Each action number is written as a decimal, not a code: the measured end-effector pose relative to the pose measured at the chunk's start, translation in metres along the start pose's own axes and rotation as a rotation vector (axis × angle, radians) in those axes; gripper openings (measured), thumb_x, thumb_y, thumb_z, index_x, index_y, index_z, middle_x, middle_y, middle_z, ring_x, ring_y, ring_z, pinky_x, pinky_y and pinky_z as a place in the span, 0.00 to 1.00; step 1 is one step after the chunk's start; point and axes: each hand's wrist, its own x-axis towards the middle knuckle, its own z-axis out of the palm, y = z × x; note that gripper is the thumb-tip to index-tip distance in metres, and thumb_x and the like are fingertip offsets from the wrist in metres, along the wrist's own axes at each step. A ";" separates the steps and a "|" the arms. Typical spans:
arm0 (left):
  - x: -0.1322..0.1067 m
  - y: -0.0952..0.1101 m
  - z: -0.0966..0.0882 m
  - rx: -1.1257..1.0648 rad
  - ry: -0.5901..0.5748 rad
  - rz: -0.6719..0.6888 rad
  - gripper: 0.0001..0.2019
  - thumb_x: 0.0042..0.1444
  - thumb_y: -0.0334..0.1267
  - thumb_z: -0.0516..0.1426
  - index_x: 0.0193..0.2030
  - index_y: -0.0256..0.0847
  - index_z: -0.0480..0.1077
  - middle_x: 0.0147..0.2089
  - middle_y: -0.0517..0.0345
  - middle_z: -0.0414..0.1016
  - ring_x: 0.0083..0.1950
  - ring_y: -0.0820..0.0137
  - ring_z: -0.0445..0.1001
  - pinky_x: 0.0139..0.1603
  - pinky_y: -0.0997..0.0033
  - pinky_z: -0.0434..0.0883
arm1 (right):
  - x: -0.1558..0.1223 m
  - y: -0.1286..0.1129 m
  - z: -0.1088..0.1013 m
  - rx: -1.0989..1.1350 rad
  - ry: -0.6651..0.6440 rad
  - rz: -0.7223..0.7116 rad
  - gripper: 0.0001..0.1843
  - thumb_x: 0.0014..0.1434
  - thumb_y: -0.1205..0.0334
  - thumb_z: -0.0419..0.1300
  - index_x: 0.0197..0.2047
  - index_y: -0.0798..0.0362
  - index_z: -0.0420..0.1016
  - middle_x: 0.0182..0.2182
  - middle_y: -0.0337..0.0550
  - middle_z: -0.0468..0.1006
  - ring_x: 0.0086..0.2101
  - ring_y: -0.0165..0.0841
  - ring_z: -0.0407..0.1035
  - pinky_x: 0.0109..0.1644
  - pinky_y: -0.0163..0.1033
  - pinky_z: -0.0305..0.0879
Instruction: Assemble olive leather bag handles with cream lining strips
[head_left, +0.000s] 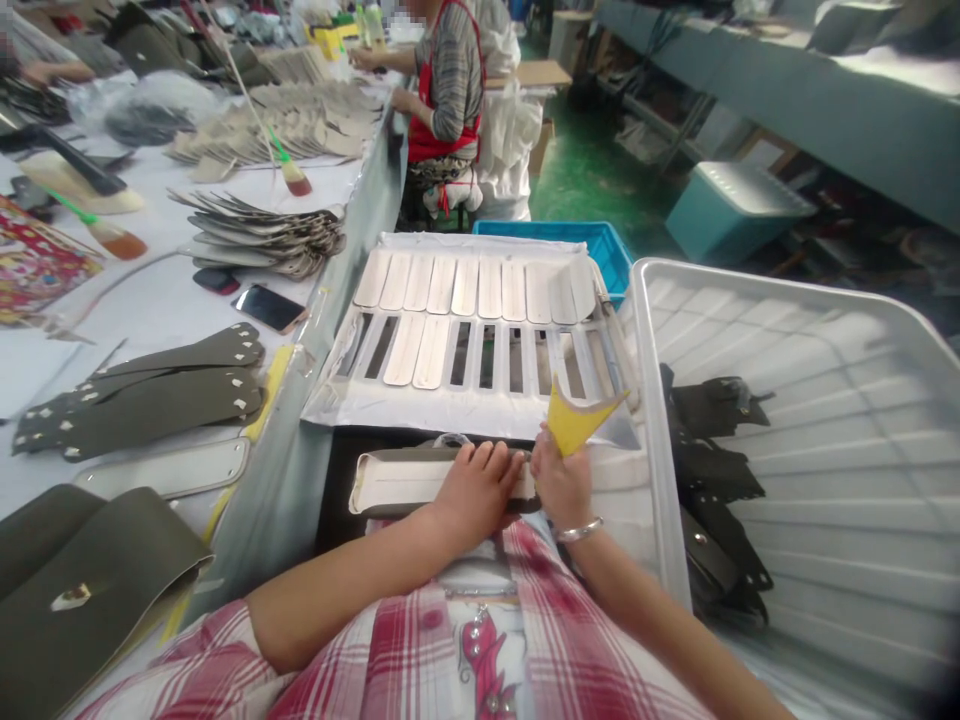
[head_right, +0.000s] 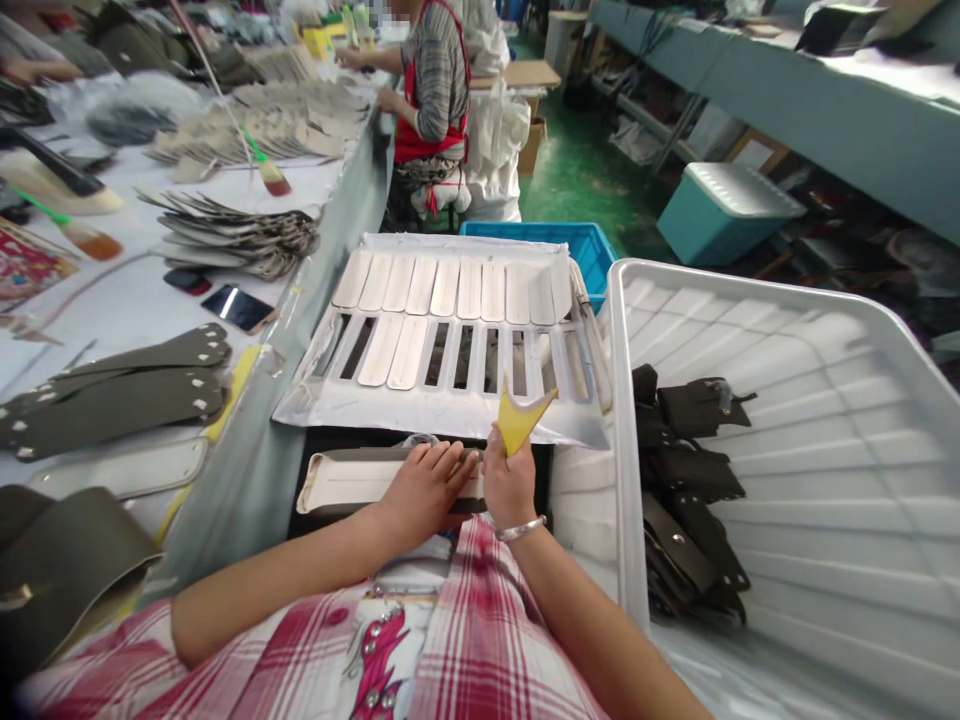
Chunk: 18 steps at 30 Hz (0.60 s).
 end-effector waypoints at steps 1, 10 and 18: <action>0.000 0.000 0.000 0.003 0.000 0.006 0.36 0.53 0.53 0.56 0.63 0.35 0.53 0.60 0.41 0.58 0.58 0.53 0.57 0.56 0.54 0.54 | 0.005 -0.003 0.000 0.084 -0.038 0.042 0.16 0.52 0.51 0.61 0.35 0.53 0.64 0.16 0.29 0.58 0.16 0.23 0.51 0.17 0.30 0.50; -0.005 -0.007 0.000 -0.091 0.015 -0.010 0.34 0.53 0.52 0.55 0.63 0.40 0.54 0.61 0.42 0.58 0.59 0.53 0.57 0.57 0.53 0.53 | 0.034 -0.013 0.017 0.321 -0.114 0.086 0.15 0.49 0.54 0.64 0.32 0.53 0.64 0.19 0.29 0.56 0.15 0.20 0.46 0.16 0.28 0.43; -0.006 -0.011 0.003 -0.155 0.040 -0.012 0.31 0.54 0.53 0.55 0.61 0.40 0.57 0.61 0.41 0.58 0.60 0.51 0.56 0.59 0.50 0.52 | 0.049 -0.008 0.024 0.140 -0.361 0.180 0.17 0.51 0.49 0.61 0.35 0.53 0.63 0.19 0.30 0.54 0.16 0.22 0.45 0.17 0.30 0.43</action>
